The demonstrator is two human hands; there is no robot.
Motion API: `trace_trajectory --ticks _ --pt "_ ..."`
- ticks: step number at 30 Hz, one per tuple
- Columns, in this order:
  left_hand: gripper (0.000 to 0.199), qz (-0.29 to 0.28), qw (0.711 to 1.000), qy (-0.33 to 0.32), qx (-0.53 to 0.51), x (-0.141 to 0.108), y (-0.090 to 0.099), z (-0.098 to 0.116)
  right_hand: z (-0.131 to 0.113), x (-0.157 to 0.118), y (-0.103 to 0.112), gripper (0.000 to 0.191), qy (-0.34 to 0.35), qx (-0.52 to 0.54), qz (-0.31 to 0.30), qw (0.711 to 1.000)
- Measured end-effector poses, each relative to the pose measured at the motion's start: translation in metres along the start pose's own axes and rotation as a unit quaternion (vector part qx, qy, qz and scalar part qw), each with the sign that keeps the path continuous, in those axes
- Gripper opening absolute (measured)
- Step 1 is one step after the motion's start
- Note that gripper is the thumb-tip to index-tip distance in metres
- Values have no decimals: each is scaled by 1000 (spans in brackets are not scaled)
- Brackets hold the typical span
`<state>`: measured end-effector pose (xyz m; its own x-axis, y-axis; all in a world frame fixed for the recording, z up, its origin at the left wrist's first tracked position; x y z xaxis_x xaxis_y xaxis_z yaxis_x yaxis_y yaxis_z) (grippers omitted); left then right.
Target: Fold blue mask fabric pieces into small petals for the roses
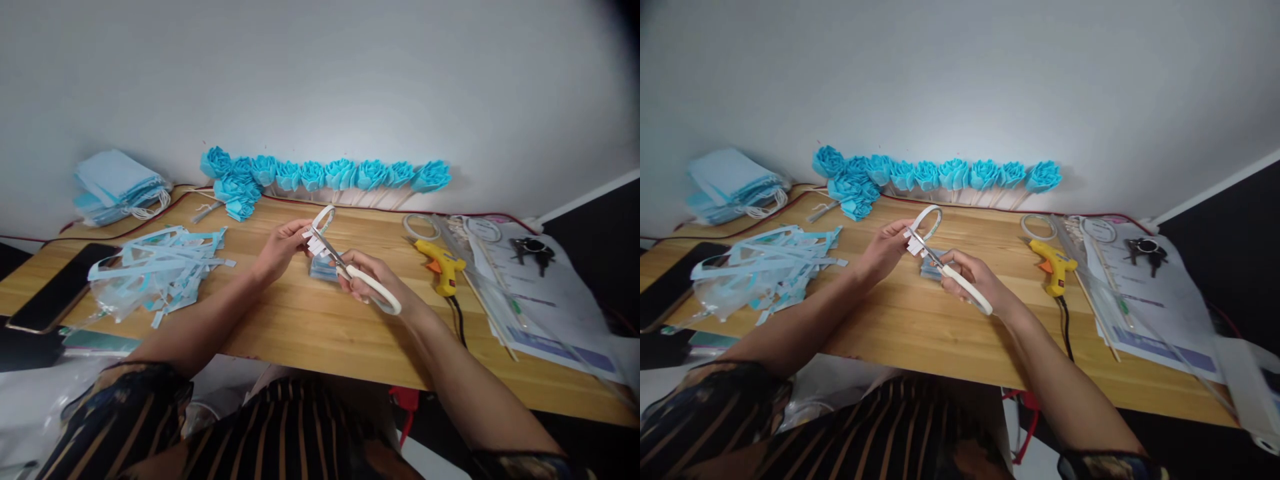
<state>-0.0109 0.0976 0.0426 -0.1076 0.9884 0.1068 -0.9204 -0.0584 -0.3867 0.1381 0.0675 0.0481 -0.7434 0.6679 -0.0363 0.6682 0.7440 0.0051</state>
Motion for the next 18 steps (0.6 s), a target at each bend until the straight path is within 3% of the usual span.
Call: trace_trajectory --ticks 5,10,12,18 --pt "31 34 999 0 9 6 13 1 11 -3 -20 45 -33 -49 -68 996" --pt "26 13 1000 -13 -6 7 10 -2 -1 -1 5 54 41 109 11 993" --pt "26 4 1000 -7 -11 4 7 -3 -2 1 13 48 64 151 29 986" --pt "30 -9 1000 9 -20 -1 0 -2 9 8 19 40 28 238 57 969"
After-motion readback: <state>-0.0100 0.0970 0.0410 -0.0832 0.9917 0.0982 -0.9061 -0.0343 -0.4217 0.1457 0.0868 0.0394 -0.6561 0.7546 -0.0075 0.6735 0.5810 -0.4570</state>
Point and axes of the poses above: each hand's wrist, its own x-axis towards the middle knuckle, its own y-axis out of the back of the hand, z = x × y, the point moved 9 cm from there along x, towards the middle knuckle, and after that the axes turned 6 degrees about z, right-handed, at the moved point
